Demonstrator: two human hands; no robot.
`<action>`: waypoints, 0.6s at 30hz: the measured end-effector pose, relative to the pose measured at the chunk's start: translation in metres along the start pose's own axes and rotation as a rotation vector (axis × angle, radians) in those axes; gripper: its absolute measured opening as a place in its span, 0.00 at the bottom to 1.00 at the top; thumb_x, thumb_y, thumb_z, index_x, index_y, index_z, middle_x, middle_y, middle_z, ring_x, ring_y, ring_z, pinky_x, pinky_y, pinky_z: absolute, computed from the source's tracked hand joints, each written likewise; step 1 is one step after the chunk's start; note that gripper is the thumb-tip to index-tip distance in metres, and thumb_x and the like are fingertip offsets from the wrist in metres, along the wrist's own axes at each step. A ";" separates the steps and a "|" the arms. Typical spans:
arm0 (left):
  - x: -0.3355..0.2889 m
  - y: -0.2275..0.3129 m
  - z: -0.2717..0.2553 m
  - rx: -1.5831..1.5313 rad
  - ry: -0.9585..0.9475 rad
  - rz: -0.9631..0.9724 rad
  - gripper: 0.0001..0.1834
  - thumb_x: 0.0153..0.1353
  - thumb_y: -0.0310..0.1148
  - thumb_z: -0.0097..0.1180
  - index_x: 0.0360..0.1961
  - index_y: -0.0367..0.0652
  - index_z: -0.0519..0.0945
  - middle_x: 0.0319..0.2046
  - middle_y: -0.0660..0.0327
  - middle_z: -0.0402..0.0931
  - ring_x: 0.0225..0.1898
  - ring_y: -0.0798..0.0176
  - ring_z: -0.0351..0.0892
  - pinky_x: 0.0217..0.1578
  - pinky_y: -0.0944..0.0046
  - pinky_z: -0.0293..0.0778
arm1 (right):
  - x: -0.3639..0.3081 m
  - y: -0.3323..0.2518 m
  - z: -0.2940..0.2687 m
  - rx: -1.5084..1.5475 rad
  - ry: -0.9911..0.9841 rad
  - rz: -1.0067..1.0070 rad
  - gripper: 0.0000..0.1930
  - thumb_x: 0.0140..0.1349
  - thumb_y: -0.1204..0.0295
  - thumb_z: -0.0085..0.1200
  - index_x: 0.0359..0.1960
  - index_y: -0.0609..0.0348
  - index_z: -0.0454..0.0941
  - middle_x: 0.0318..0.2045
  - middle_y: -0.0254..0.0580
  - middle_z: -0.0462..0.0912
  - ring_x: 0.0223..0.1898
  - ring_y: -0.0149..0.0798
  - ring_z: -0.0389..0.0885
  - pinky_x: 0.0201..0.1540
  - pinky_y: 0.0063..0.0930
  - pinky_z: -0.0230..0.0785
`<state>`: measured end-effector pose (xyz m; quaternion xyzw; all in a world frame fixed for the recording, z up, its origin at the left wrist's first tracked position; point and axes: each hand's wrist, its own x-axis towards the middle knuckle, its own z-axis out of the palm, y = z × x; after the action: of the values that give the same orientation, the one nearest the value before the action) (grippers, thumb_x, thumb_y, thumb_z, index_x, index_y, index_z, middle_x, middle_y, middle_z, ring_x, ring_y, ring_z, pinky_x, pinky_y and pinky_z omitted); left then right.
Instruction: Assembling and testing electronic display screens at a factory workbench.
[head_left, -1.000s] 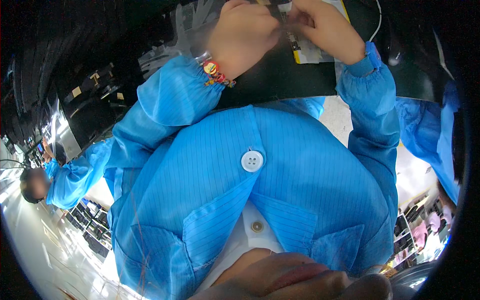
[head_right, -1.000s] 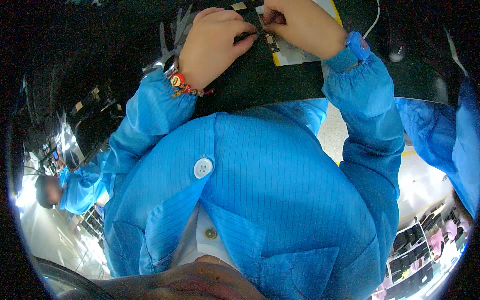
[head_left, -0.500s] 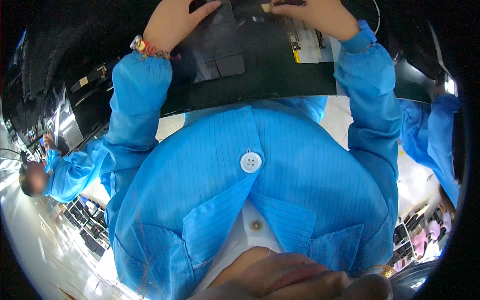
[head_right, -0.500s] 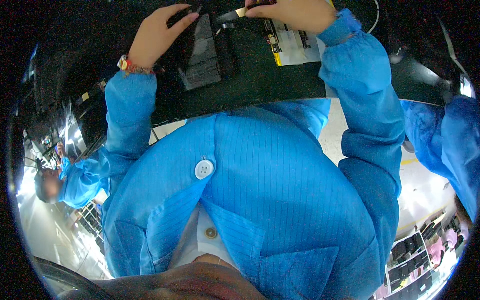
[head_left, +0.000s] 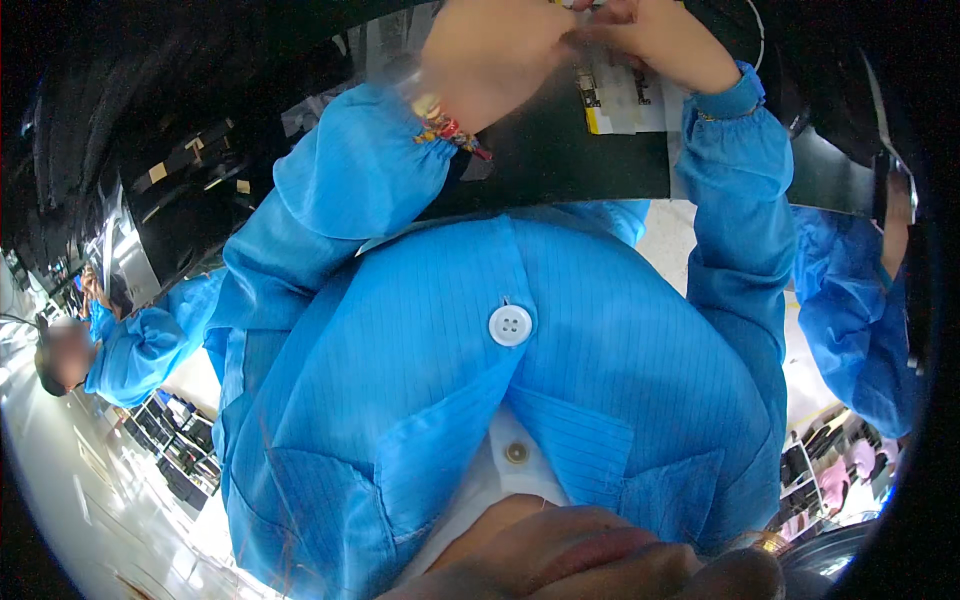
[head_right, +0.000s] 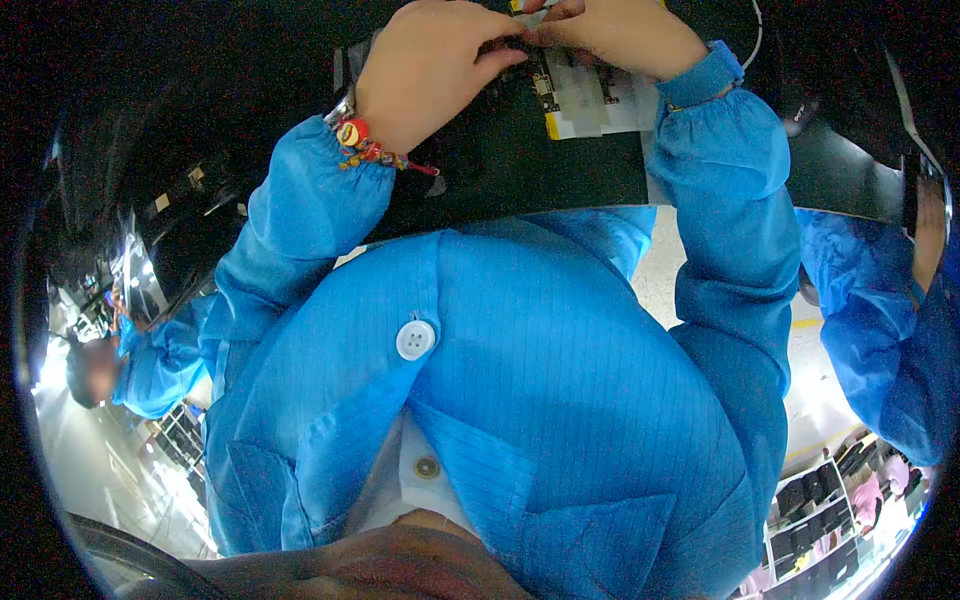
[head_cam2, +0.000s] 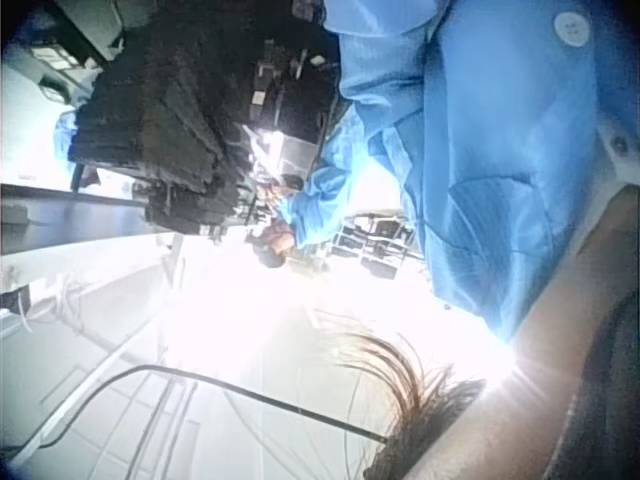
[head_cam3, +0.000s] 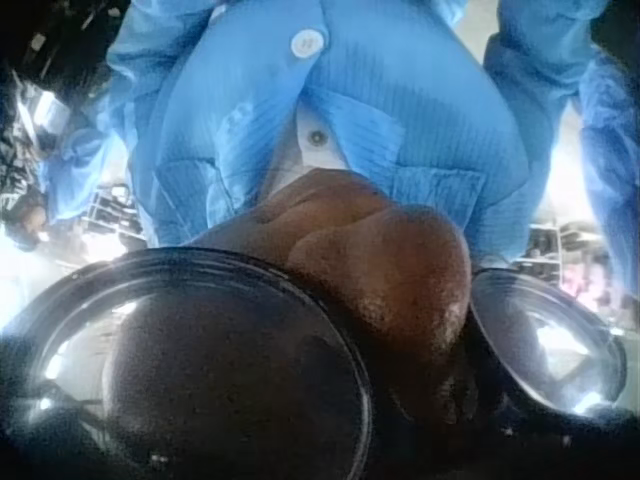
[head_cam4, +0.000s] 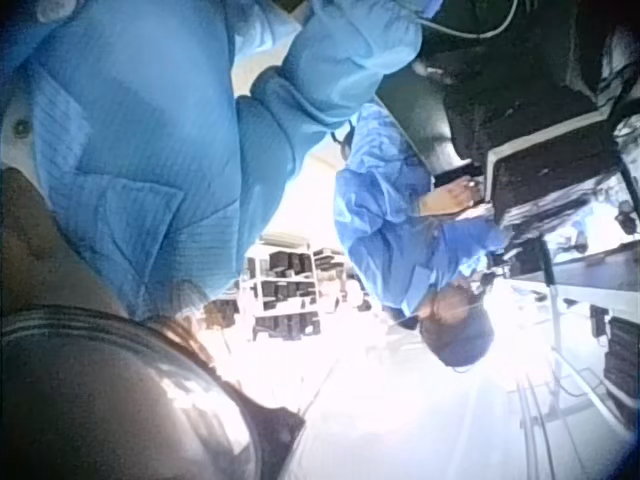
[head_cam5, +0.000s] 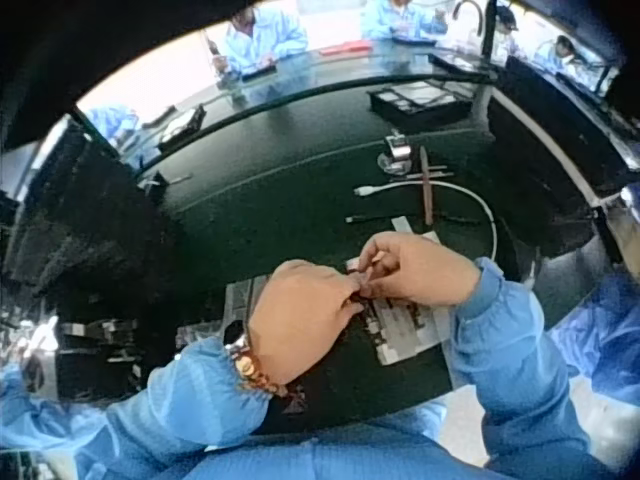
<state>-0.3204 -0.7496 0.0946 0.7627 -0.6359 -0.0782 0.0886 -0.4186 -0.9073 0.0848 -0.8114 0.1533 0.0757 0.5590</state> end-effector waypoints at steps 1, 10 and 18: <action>-0.001 -0.005 0.007 -0.037 0.069 0.029 0.10 0.51 0.35 0.57 0.31 0.40 0.80 0.29 0.55 0.79 0.34 0.53 0.77 0.41 0.57 0.68 | 0.000 0.002 0.000 0.033 0.009 0.018 0.12 0.55 0.73 0.57 0.39 0.65 0.74 0.27 0.37 0.80 0.29 0.27 0.76 0.32 0.20 0.68; -0.012 -0.028 0.011 -0.112 0.096 0.036 0.11 0.51 0.35 0.58 0.33 0.41 0.82 0.30 0.54 0.78 0.34 0.52 0.77 0.41 0.58 0.70 | 0.005 0.009 -0.006 -0.056 0.102 -0.062 0.11 0.58 0.70 0.56 0.37 0.64 0.77 0.25 0.35 0.79 0.26 0.25 0.73 0.30 0.18 0.67; -0.006 -0.013 -0.004 -0.136 0.011 -0.055 0.09 0.50 0.33 0.58 0.30 0.40 0.82 0.27 0.55 0.78 0.34 0.54 0.77 0.43 0.57 0.67 | 0.007 0.011 -0.006 -0.044 0.098 -0.057 0.10 0.58 0.70 0.56 0.36 0.65 0.77 0.24 0.35 0.78 0.25 0.24 0.73 0.28 0.18 0.66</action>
<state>-0.3079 -0.7410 0.0955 0.7725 -0.6073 -0.1193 0.1417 -0.4157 -0.9172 0.0753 -0.8303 0.1555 0.0230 0.5347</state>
